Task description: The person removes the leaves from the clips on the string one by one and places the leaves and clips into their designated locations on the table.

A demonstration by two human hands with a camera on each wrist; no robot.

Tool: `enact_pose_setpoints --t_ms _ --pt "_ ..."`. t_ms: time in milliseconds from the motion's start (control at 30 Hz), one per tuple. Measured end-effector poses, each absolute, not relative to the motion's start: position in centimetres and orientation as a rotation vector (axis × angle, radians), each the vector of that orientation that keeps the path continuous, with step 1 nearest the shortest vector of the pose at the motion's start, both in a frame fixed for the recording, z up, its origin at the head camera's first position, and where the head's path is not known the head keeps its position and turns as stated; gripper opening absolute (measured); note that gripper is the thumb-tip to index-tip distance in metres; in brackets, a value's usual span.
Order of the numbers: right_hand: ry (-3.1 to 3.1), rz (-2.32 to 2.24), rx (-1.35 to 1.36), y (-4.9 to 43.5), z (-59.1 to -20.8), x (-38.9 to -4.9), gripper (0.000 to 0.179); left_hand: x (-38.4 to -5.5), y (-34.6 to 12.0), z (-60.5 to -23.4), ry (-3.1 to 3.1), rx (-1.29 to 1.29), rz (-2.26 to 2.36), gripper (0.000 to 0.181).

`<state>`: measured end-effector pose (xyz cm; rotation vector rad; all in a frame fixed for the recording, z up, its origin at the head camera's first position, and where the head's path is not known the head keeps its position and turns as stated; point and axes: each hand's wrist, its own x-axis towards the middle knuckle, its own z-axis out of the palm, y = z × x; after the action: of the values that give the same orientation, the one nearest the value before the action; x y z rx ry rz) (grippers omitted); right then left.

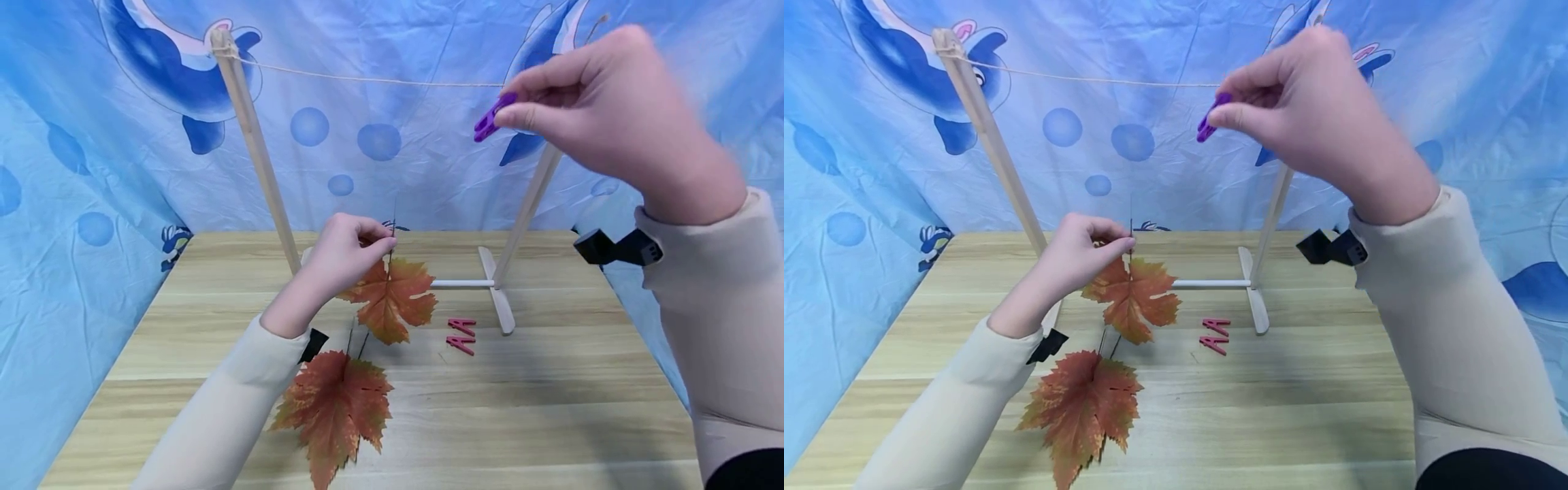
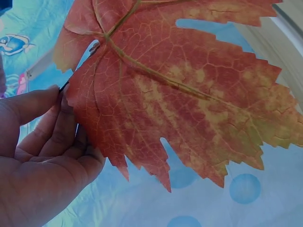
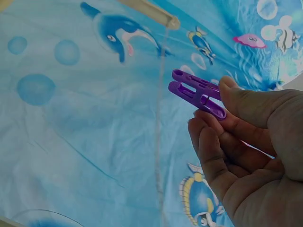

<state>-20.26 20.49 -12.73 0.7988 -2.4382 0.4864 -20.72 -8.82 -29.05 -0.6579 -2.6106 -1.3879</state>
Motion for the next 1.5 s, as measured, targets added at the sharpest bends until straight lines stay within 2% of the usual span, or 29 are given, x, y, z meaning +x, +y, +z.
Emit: enact_pose_setpoints --t_ms 300,600,867,1267,1500 --pt "-2.578 0.611 0.866 19.8 -16.0 -18.6 0.022 -19.2 -10.3 -29.8 -2.682 -0.595 -1.374 0.01" --pt "-2.609 0.83 0.958 19.9 -20.9 -18.7 0.023 -17.7 -11.7 -31.2 -2.707 -0.555 -1.387 0.008" --pt "-2.713 0.97 0.91 20.7 -25.5 -18.3 0.033 -17.0 -12.6 -32.6 -2.72 -0.586 -1.377 0.008" --pt "-2.897 1.082 0.789 21.3 -31.0 -17.7 0.026 -15.8 -13.6 -34.4 -2.847 -0.484 -1.388 0.009" --pt "-2.882 1.106 0.832 21.4 -33.7 -18.0 0.023 -15.6 -14.3 -36.0 -2.876 -0.468 -1.41 0.014"
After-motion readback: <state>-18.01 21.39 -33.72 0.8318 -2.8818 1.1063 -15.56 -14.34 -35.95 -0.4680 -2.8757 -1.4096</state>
